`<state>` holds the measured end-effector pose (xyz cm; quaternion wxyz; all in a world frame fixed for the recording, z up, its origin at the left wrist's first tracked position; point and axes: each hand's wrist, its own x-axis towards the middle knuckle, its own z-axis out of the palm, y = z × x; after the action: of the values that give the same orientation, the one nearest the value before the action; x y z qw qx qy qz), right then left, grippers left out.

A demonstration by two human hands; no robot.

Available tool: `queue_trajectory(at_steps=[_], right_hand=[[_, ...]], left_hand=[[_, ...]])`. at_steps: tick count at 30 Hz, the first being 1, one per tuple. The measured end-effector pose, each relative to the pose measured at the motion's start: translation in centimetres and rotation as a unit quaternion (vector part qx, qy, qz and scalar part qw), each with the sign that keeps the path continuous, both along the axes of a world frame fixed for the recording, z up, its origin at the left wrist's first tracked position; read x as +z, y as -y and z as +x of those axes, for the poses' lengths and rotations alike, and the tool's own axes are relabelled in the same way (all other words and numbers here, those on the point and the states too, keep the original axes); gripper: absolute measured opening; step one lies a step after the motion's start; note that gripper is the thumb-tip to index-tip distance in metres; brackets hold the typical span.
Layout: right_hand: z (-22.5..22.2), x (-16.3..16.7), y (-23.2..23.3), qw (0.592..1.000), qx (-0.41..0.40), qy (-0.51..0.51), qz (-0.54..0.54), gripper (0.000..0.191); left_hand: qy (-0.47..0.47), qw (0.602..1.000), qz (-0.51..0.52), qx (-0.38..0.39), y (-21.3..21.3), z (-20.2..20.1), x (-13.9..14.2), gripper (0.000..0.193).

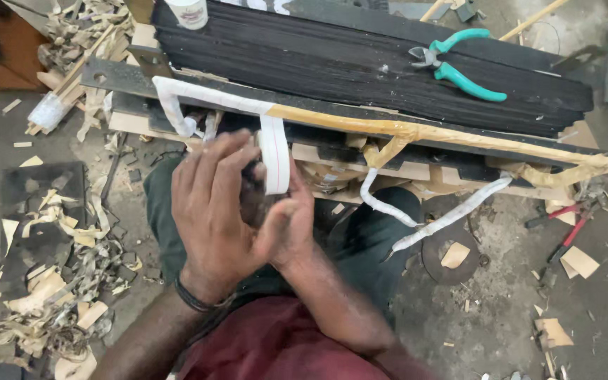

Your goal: The person wraps a white cloth strip around a long wooden stick clamped to a workbench. They unroll the cloth and press it along the stick's length, covering it progressively.

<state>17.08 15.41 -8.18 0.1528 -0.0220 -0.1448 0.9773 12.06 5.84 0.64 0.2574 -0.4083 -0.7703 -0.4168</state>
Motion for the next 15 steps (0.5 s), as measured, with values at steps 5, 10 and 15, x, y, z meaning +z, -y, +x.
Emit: queue_trajectory(at_steps=[5,10,15], right_hand=[[0.7,-2.4,-0.5,0.999,0.028,-0.039,-0.01,0.046],[0.9,-2.4,-0.5,0.997,0.065,0.022,-0.017,0.049],[-0.2,-1.8,-2.5,0.978,-0.112,0.019,0.175,0.032]], left_hand=[[-0.026,0.995,-0.077,0.063,-0.9,1.0,-0.4,0.048],[-0.092,0.99,-0.078,0.067,-2.3,-1.0,0.5,0.034],[-0.146,0.974,-0.167,0.051,-4.4,-5.4,2.6,0.036]])
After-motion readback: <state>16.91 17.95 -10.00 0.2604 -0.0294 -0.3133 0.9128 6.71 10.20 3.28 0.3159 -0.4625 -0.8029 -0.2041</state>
